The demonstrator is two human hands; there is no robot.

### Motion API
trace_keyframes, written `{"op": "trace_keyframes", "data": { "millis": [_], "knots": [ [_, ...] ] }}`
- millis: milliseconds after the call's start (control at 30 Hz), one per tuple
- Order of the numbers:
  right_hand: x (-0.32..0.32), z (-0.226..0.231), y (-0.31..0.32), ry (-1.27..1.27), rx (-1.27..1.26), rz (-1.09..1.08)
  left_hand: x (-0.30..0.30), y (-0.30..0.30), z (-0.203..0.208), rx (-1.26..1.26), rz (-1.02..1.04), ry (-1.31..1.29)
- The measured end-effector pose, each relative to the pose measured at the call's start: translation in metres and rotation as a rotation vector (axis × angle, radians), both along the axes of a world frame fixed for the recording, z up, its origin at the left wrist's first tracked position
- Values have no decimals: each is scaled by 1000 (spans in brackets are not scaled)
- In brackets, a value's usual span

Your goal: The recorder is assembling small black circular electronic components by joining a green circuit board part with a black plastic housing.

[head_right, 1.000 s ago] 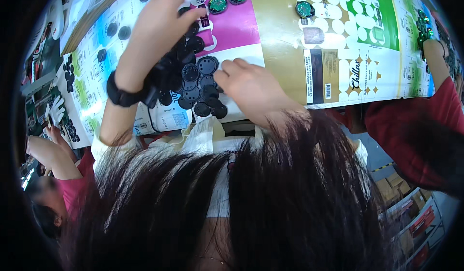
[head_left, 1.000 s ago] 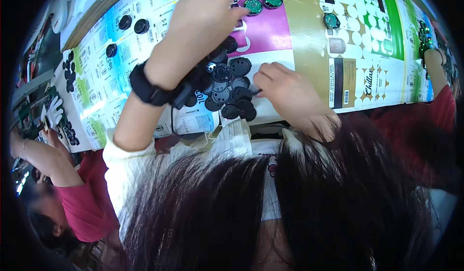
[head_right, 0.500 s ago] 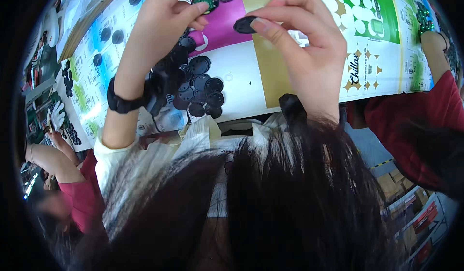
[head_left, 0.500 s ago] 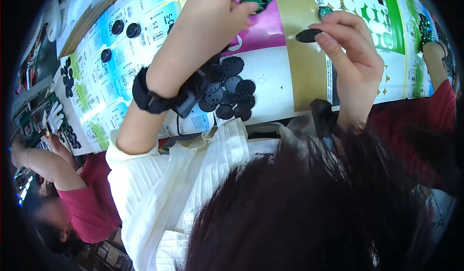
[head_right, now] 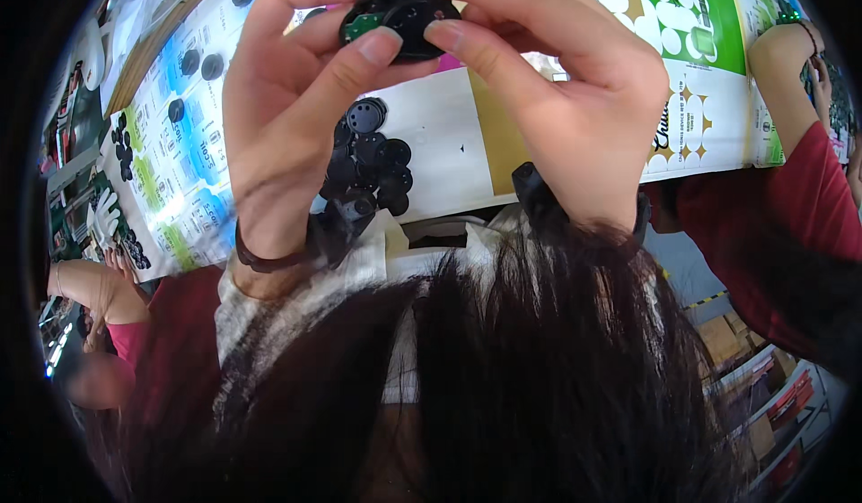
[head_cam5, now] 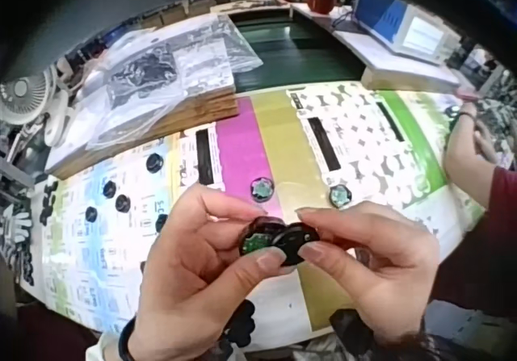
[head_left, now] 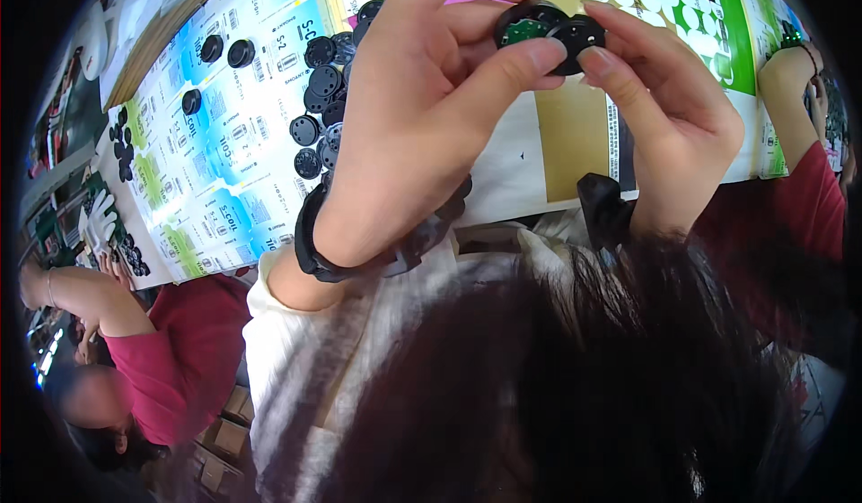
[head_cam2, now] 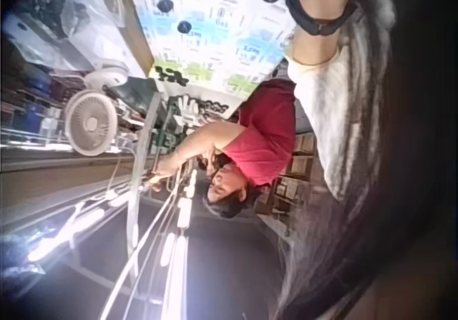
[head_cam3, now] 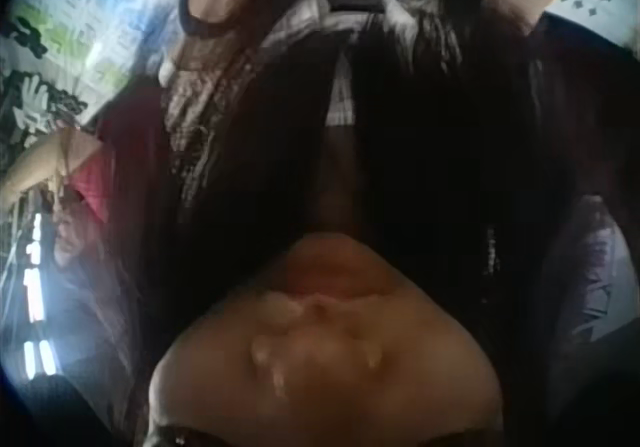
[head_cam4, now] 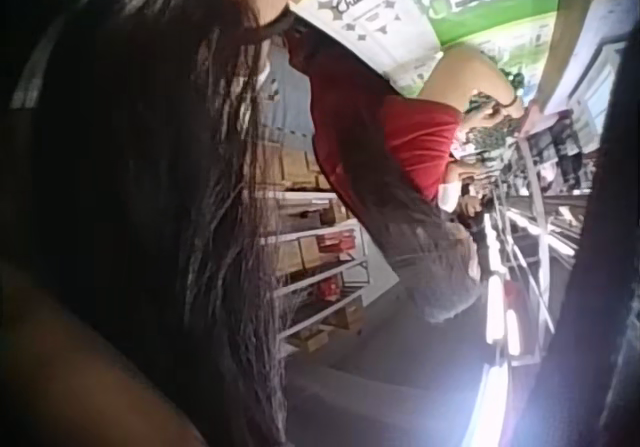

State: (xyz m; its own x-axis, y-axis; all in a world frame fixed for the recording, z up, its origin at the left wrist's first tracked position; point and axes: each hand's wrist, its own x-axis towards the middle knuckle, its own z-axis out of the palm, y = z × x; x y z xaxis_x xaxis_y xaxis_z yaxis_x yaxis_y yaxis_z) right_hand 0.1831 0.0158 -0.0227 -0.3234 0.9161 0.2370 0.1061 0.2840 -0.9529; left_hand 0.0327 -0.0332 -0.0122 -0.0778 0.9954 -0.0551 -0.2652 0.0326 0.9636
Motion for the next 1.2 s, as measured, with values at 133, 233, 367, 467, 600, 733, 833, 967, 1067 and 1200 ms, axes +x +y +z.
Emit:
{"op": "trace_keyframes", "data": {
  "millis": [133,233,367,467,600,733,833,967,1067,1200],
  "knots": [
    [-3,6,0,-283,418,-28,4,1,2,31,12,19],
    [-5,5,-1,-314,511,-60,2,0,2,33,0,31],
    [-10,1,3,-263,549,-60,-12,-4,3,8,-63,-28],
    [-5,0,4,-125,511,-29,-16,-4,-1,15,-125,-53],
    [-3,2,6,-99,612,7,-17,-5,-1,40,-127,-35],
    [0,11,3,-218,623,32,-13,-1,-2,53,-134,-38],
    [-2,10,1,-205,606,45,-13,-2,-2,61,-132,-36],
    [-2,10,2,-201,592,51,-14,-3,-2,69,-128,-26],
    [-3,11,1,-204,617,36,-15,-3,-1,80,-132,-19],
    [-8,6,-1,-154,646,11,-15,-3,-3,90,-130,-6]
  ]
}}
